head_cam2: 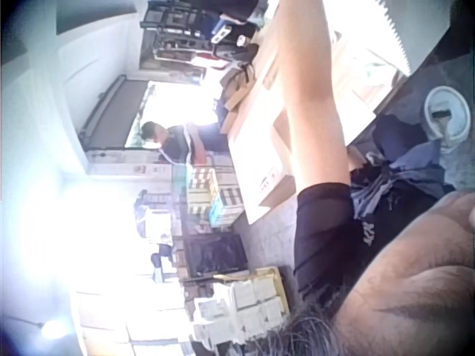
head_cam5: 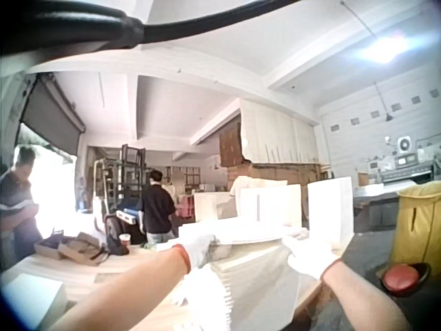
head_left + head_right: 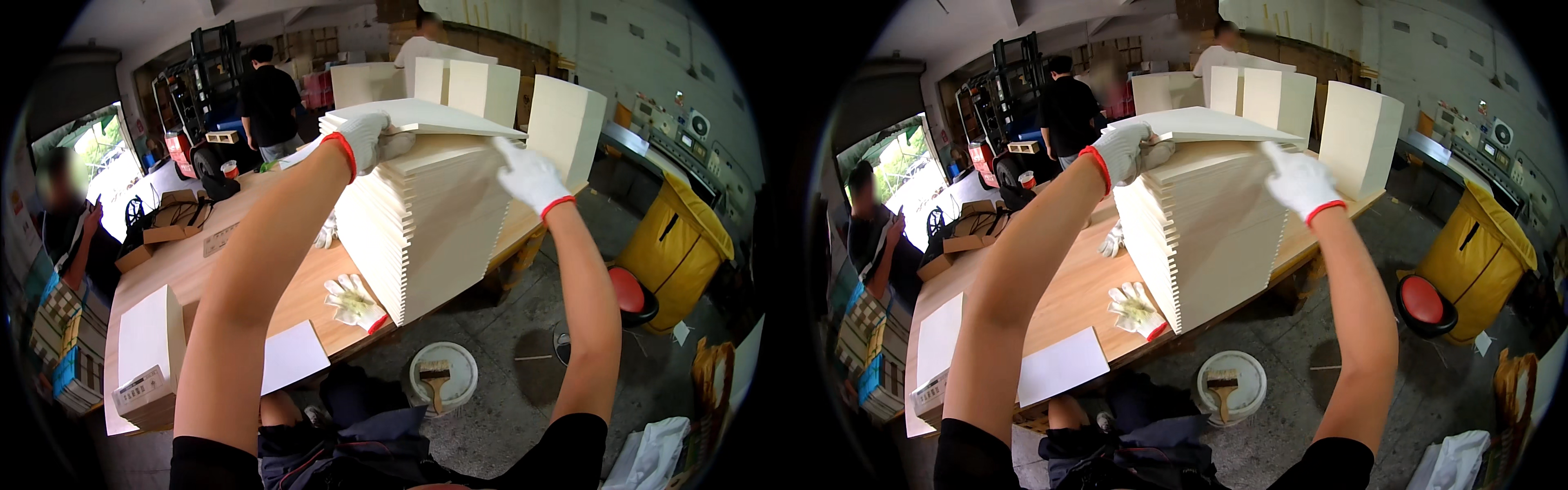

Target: The person applies a white substance to the edges of a stack of white cardboard sheets using a brush. They then fold the sheets into box shapes and stack them on the table. The process involves repetitive folding and stacking of the cardboard pieces.

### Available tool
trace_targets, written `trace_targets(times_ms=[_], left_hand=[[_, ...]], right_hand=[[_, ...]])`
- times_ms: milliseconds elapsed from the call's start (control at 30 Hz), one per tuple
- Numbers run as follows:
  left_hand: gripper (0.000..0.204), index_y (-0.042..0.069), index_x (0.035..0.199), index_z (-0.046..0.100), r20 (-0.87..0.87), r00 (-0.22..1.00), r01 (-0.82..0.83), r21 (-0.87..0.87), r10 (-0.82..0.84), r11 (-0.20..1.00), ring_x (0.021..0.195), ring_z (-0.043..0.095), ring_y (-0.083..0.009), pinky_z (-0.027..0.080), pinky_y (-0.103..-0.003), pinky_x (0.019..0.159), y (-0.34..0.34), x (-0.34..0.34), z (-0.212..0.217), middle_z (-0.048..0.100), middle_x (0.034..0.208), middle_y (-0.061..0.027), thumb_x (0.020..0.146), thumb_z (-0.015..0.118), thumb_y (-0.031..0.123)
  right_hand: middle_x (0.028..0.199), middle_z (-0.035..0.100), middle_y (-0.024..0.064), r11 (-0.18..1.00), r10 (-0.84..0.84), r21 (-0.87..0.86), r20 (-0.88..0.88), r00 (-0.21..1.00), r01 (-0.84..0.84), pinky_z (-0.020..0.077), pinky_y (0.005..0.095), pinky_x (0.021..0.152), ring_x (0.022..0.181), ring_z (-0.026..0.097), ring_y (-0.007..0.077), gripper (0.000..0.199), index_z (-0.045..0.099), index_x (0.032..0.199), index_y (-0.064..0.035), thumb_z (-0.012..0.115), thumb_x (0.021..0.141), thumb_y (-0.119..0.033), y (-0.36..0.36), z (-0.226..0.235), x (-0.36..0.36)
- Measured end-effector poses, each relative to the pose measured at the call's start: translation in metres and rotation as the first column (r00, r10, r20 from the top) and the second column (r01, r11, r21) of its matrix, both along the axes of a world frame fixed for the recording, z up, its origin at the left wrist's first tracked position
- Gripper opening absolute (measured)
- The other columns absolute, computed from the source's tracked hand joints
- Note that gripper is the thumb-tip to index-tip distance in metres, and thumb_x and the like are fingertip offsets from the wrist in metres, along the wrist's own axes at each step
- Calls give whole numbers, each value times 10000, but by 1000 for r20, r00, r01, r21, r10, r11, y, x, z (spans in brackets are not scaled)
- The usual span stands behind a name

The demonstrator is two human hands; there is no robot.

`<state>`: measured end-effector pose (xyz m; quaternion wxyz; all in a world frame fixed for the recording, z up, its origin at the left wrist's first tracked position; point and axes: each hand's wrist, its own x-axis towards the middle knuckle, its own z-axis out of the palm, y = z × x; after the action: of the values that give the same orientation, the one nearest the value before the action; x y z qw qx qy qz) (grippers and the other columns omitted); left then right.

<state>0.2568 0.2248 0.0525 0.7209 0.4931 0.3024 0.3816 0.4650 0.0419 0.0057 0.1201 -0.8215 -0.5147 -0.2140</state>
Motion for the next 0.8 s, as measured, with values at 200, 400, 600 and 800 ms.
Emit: trace_targets(times_ms=[200, 400, 600, 800], left_hand=[[214, -93, 1112, 537, 162, 982, 117, -127, -96, 985, 775, 736, -236, 646, -259, 676, 7, -7, -2, 660, 1081, -241, 963, 429, 16], [293, -47, 1222, 549, 301, 918, 317, -161, -259, 935, 607, 654, -80, 569, -134, 541, 47, -133, -28, 697, 949, -116, 1033, 498, 172], [235, 76, 1086, 588, 156, 967, 196, 50, -201, 979, 439, 544, -63, 410, -130, 365, 43, -306, -135, 616, 641, 33, 1033, 547, 300], [550, 123, 1473, 451, -38, 969, -247, -77, 245, 966, 716, 677, -103, 541, -229, 503, 3, -414, -228, 671, 1122, -52, 933, 542, 66]], right_hand=[[1006, 702, 223, 967, -189, 160, -69, 979, 198, 550, 469, 800, 903, 692, 371, 579, 477, 1440, -200, 580, 886, -333, -37, -29, 69], [884, 708, 41, 897, 376, 215, -830, 412, -387, 533, 257, 632, 686, 634, 91, 339, 624, 1296, -125, 573, 964, -170, -57, -66, -111], [794, 684, 81, 766, 430, 442, -892, -139, -466, 477, 232, 572, 590, 582, 89, 351, 596, 1294, -8, 475, 1009, -174, -14, -141, -215], [1160, 654, 195, 921, 24, 296, -692, -721, -254, 575, 367, 722, 911, 651, 283, 755, 451, 1366, 74, 507, 980, -573, 127, -215, -235]])
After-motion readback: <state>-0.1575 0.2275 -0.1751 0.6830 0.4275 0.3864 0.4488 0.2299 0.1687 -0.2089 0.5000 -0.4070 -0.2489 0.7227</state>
